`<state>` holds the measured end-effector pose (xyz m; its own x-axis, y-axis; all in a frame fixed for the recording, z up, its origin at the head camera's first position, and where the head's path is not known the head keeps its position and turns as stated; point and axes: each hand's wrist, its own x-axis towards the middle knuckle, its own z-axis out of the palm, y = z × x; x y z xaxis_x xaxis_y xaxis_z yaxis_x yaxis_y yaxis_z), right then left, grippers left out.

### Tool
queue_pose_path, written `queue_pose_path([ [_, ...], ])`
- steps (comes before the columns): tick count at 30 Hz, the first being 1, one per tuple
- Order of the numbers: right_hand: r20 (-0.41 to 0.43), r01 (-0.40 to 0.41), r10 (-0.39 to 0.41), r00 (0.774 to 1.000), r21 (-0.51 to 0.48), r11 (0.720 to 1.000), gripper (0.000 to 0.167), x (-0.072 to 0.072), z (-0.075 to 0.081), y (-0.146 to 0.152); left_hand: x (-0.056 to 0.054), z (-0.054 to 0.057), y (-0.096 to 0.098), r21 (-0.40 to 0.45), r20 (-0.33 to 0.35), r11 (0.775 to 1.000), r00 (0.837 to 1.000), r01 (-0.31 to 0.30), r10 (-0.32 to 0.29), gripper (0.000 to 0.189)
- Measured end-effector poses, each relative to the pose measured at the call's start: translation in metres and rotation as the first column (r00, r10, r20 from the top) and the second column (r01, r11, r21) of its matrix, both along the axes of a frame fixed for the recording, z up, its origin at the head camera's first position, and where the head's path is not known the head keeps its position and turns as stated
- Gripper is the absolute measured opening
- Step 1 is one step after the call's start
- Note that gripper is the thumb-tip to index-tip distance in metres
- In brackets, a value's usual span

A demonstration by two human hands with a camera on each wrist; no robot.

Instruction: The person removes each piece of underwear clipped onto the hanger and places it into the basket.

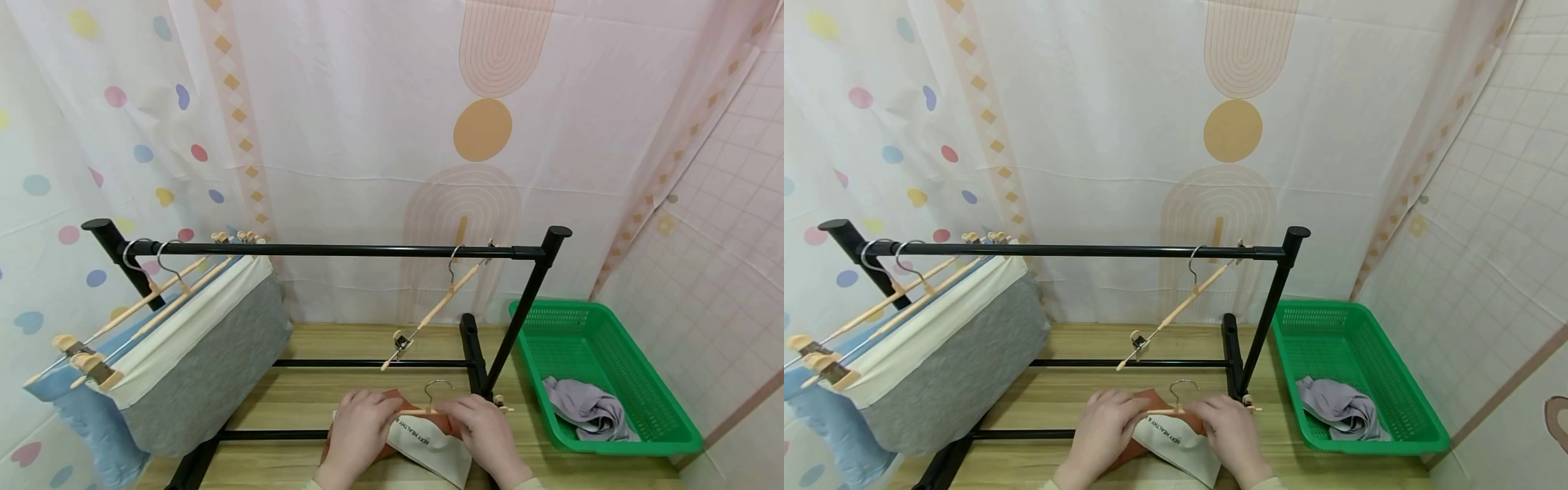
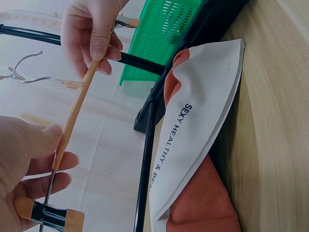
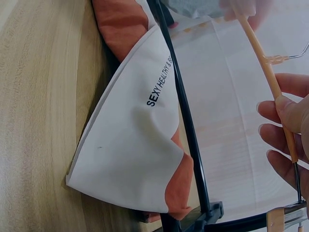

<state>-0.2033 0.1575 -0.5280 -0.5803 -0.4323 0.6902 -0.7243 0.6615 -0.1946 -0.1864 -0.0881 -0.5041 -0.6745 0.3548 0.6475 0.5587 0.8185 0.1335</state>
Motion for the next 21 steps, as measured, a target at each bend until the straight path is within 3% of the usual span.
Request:
queue_pose_path([
  [21, 0.002, -0.022, 0.022, 1.000, 0.010, 1.000, 0.060, -0.0023, -0.0021, 0.0012, -0.0030, -0.0070, 0.0021, 0.067, -0.113, 0.998, 0.994, 0.008, 0.000, 0.021],
])
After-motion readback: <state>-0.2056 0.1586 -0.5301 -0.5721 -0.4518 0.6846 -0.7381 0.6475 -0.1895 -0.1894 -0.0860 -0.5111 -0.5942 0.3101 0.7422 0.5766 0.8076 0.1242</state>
